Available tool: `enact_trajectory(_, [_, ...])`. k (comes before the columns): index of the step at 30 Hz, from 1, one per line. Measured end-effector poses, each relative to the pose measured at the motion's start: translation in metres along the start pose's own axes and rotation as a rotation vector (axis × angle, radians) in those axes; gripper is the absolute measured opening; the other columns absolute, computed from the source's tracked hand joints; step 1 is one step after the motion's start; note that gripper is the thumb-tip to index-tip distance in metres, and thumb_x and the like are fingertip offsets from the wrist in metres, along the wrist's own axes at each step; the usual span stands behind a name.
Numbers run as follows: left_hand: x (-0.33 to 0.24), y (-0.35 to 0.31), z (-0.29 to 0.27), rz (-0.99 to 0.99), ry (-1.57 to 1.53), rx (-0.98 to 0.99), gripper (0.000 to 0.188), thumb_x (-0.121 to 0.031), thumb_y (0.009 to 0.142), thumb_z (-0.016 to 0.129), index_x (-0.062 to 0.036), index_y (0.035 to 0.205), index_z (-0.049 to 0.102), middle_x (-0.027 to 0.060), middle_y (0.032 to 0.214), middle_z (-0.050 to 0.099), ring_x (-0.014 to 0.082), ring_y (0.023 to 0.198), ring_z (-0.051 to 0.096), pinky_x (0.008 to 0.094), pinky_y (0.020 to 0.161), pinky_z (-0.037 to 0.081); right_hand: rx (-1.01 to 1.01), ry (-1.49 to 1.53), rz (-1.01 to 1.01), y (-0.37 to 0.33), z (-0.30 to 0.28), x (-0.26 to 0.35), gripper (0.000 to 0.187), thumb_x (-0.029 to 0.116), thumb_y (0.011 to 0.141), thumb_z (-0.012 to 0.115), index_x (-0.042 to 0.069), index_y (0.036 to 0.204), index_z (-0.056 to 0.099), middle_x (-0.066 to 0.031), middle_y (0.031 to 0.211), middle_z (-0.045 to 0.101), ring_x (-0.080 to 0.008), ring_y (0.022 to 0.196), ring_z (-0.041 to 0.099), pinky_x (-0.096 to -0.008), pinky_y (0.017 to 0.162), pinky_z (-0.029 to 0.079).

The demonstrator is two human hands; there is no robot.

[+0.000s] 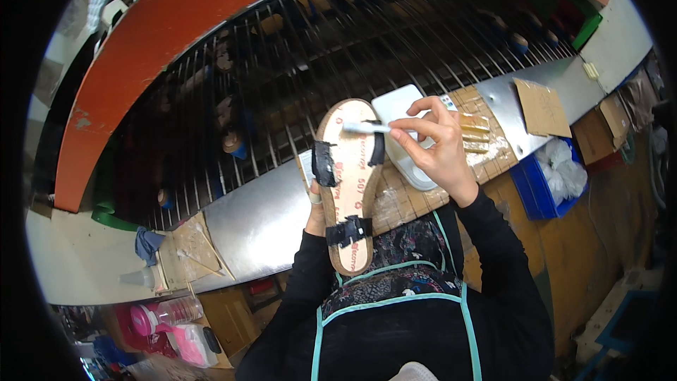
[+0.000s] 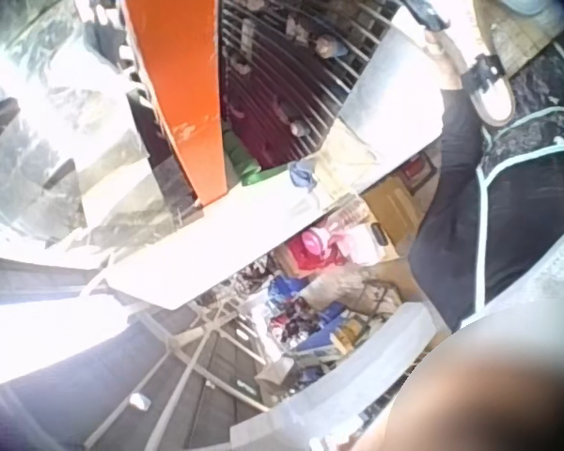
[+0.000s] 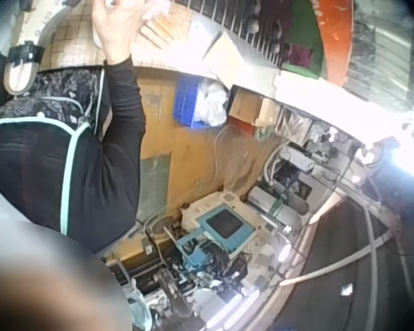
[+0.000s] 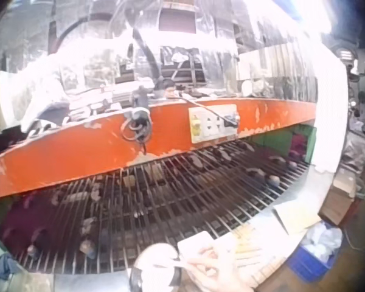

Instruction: The person applies a white adhesive to the sole and strap of a blue and black sandal using a small brush. They repeatedly dip the brush into a white container and spread the substance on the sandal's surface.

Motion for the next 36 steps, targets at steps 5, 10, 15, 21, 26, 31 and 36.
enact_trajectory(5, [-0.011,0.0,0.015,0.088,-0.033,0.022,0.08,-0.051,0.083,0.066,-0.0021,0.141,0.04,0.0172,0.137,0.05,0.029,0.116,0.057,0.0427,0.099,0.05,-0.199,-0.296,-0.382,-0.001,0.014,0.031,0.019,0.023,0.075,0.079,0.015,0.092,0.077,-0.003,0.093,0.063,-0.0107,0.067,0.05,-0.0339,0.076,0.026])
enact_trajectory(10, [-0.015,0.016,0.003,0.225,-0.118,0.036,0.067,-0.049,0.093,0.047,-0.0025,0.141,0.039,0.02,0.137,0.05,0.0306,0.116,0.057,0.0445,0.09,0.054,-0.08,-0.18,-0.269,0.021,0.015,0.019,0.018,0.022,0.075,0.079,0.018,0.093,0.077,-0.0038,0.096,0.063,-0.0105,0.066,0.051,-0.0327,0.076,0.025])
enact_trajectory(15, [-0.013,0.023,-0.013,0.203,-0.061,-0.213,0.066,-0.054,0.094,0.043,-0.0019,0.133,0.048,0.0217,0.11,0.064,0.0305,0.082,0.067,0.0382,0.066,0.059,-0.258,-0.379,-0.376,0.002,0.032,0.016,0.018,0.019,0.078,0.074,0.015,0.095,0.075,-0.0018,0.093,0.063,-0.0105,0.065,0.052,-0.0354,0.075,0.026])
enact_trajectory(21, [-0.021,0.021,-0.037,0.127,-0.089,-0.188,0.069,-0.056,0.09,0.047,0.0004,0.129,0.05,0.0221,0.108,0.064,0.0315,0.083,0.067,0.0391,0.068,0.059,-0.021,-0.302,-0.402,-0.05,0.033,0.041,0.022,0.018,0.076,0.075,0.014,0.097,0.074,0.0017,0.092,0.059,-0.0106,0.067,0.051,-0.0358,0.073,0.024])
enact_trajectory(26, [-0.022,0.037,-0.056,0.014,-0.158,-0.141,0.071,-0.058,0.088,0.052,0.0023,0.126,0.051,0.0224,0.106,0.064,0.0323,0.084,0.067,0.0399,0.069,0.059,0.328,0.315,-0.105,-0.052,0.008,0.022,0.018,0.016,0.079,0.075,0.01,0.096,0.074,-0.0002,0.095,0.059,-0.0108,0.076,0.055,-0.0336,0.073,0.034])
enact_trajectory(31, [-0.021,0.08,-0.065,-0.189,-0.346,-0.071,0.074,-0.059,0.085,0.056,0.0042,0.123,0.053,0.0227,0.104,0.064,0.0331,0.085,0.067,0.0407,0.07,0.059,0.538,1.472,0.382,-0.067,0.016,-0.031,0.016,0.012,0.081,0.074,0.001,0.094,0.073,-0.009,0.099,0.057,-0.0156,0.079,0.053,-0.0282,0.065,0.044])
enact_trajectory(36, [-0.011,0.114,-0.056,-0.413,-0.434,-0.093,0.079,-0.076,0.085,0.041,-0.009,0.124,0.056,0.0214,0.121,0.058,0.0421,0.109,0.056,0.0597,0.084,0.048,0.453,1.911,0.545,-0.11,0.041,-0.045,0.022,0.018,0.082,0.071,0.0,0.095,0.069,-0.0122,0.098,0.054,-0.0171,0.071,0.047,-0.0275,0.062,0.038])
Point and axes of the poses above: each hand's wrist, its own y-axis towards the middle knuckle, its own z-axis out of the palm, x = y × z, the point moved 1 cm from there along y, towards the middle knuckle
